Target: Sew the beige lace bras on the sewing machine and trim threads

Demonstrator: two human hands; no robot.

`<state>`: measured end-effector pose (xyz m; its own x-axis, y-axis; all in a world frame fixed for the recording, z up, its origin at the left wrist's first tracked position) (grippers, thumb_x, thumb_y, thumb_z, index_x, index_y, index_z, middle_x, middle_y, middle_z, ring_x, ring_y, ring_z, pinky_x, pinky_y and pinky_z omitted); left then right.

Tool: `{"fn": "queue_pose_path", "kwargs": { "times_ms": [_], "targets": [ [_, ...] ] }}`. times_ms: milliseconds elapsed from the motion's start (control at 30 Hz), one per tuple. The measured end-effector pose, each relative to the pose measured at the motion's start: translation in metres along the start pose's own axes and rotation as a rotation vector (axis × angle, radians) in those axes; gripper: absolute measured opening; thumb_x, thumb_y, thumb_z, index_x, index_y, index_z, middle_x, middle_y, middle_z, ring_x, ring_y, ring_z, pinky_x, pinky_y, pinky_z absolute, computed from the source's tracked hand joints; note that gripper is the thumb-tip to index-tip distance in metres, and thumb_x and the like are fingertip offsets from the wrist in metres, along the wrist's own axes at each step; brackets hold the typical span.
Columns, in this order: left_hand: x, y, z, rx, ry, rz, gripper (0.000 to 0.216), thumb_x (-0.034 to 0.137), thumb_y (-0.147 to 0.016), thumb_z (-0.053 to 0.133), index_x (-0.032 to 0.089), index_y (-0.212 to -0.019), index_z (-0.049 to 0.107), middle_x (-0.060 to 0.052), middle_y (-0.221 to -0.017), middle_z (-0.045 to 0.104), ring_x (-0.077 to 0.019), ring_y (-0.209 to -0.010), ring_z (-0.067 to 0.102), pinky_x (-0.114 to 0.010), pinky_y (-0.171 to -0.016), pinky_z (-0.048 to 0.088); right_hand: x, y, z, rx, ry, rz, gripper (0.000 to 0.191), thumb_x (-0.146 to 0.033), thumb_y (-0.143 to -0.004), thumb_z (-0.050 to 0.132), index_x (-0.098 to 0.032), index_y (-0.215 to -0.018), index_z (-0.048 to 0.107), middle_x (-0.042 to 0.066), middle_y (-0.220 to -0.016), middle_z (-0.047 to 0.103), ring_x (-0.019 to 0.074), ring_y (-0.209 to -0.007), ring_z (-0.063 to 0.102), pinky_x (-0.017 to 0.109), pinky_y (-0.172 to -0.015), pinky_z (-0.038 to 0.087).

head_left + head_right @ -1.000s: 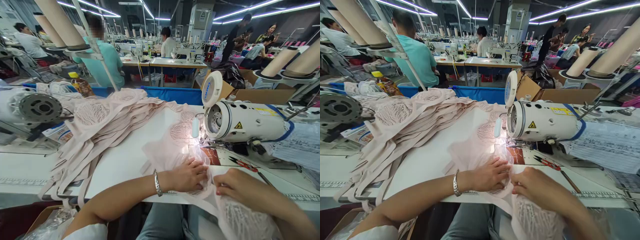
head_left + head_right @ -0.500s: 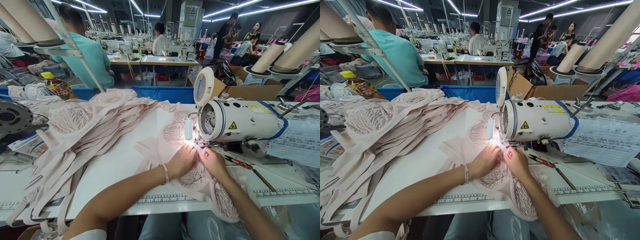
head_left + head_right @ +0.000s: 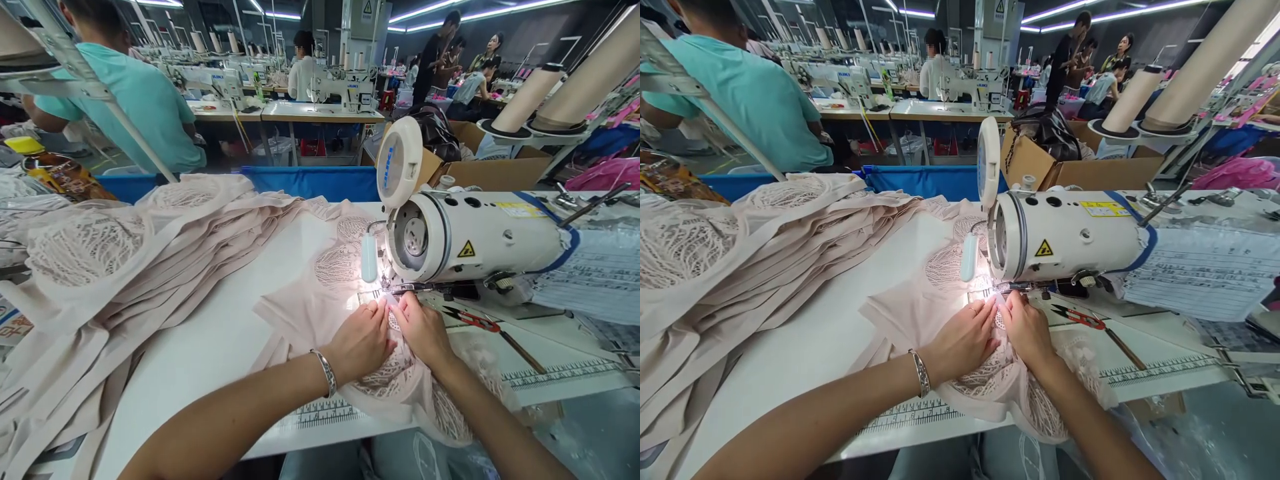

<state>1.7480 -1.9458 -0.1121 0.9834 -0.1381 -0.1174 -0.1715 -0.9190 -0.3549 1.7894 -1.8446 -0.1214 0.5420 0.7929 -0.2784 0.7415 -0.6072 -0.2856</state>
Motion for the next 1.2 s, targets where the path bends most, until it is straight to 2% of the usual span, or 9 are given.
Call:
{"fn": "queue_pose_path", "kwargs": {
  "times_ms": [133,300,367,500,700,800,967,1200],
  "targets": [
    [-0.006,-0.002,-0.001,-0.041,0.054,-0.03,0.052,0.041,-0.102,0.044,-0.002,-0.126,0.061,-0.022,-0.131,0.063,-0.0304,-0.109,0.06,-0.04,-0.091,0.043,-0.009,-0.002,0.0,0.037,0.046,-0.082,0.031,-0.034,-0.103,0.033,-0.02,-0.086,0.055,0.003,-0.06,0.062,0.0177,-0.052,0.058,0.028,-0.052,0.027],
    [-0.015,-0.004,-0.001,-0.097,0.127,-0.06,0.047,0.043,-0.099,0.049,0.007,-0.128,0.058,-0.018,-0.141,0.056,-0.0296,-0.11,0.058,-0.042,-0.089,0.044,-0.025,0.001,-0.011,0.213,0.1,-0.256,0.033,-0.024,-0.104,0.032,-0.019,-0.082,0.057,0.002,-0.059,0.062,0.0164,-0.05,0.056,0.03,-0.051,0.032],
    [-0.018,-0.004,-0.001,-0.113,0.153,-0.069,0.048,0.045,-0.099,0.05,0.007,-0.127,0.058,-0.017,-0.138,0.058,-0.0292,-0.11,0.058,-0.041,-0.09,0.043,-0.03,0.005,-0.016,0.253,0.092,-0.326,0.034,-0.022,-0.106,0.034,-0.018,-0.085,0.061,0.003,-0.067,0.065,0.0161,-0.058,0.061,0.029,-0.056,0.039],
    [-0.021,-0.003,0.0,-0.101,0.162,-0.075,0.056,0.049,-0.098,0.049,0.004,-0.131,0.056,-0.016,-0.139,0.059,-0.0291,-0.108,0.056,-0.042,-0.096,0.04,-0.04,0.014,-0.02,0.24,0.111,-0.45,0.035,-0.017,-0.106,0.032,-0.015,-0.102,0.067,0.006,-0.082,0.069,0.0163,-0.073,0.065,0.027,-0.069,0.048],
    [-0.022,-0.001,-0.002,-0.067,0.104,-0.077,0.061,0.051,-0.101,0.045,0.003,-0.136,0.054,-0.018,-0.139,0.058,-0.0315,-0.119,0.052,-0.046,-0.105,0.034,-0.04,0.017,-0.024,0.295,0.183,-0.427,0.036,-0.018,-0.107,0.034,-0.014,-0.106,0.07,0.004,-0.074,0.063,0.0159,-0.065,0.062,0.028,-0.063,0.047],
    [-0.023,-0.001,0.0,-0.093,0.097,-0.073,0.061,0.052,-0.101,0.044,0.003,-0.138,0.053,-0.018,-0.135,0.06,-0.0316,-0.119,0.054,-0.048,-0.106,0.033,-0.039,0.016,-0.02,0.281,0.21,-0.414,0.04,-0.019,-0.107,0.032,-0.013,-0.108,0.071,0.004,-0.076,0.064,0.0159,-0.065,0.062,0.028,-0.062,0.046],
    [-0.021,-0.001,-0.001,-0.068,0.059,-0.057,0.061,0.049,-0.103,0.039,0.002,-0.139,0.053,-0.019,-0.139,0.059,-0.032,-0.125,0.053,-0.049,-0.109,0.03,-0.035,0.014,-0.015,0.231,0.204,-0.38,0.041,-0.02,-0.107,0.031,-0.014,-0.112,0.071,0.006,-0.08,0.067,0.0171,-0.067,0.064,0.028,-0.063,0.047],
    [-0.023,0.001,0.001,-0.078,0.034,-0.069,0.063,0.05,-0.104,0.036,0.003,-0.142,0.051,-0.018,-0.143,0.057,-0.032,-0.129,0.052,-0.049,-0.11,0.032,-0.041,0.012,-0.021,0.271,0.162,-0.396,0.037,-0.016,-0.105,0.033,-0.014,-0.11,0.069,0.005,-0.079,0.068,0.0176,-0.067,0.067,0.028,-0.063,0.048]
  ]
}}
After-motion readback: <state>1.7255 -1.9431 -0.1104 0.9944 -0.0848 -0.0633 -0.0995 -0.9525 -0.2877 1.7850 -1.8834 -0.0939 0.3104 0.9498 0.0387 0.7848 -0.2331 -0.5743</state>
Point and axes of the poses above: each hand's wrist, its own y-axis away from the middle knuckle, its own z-axis out of the palm, x = y × z, the point moved 9 cm from there along -y, towards the middle knuckle
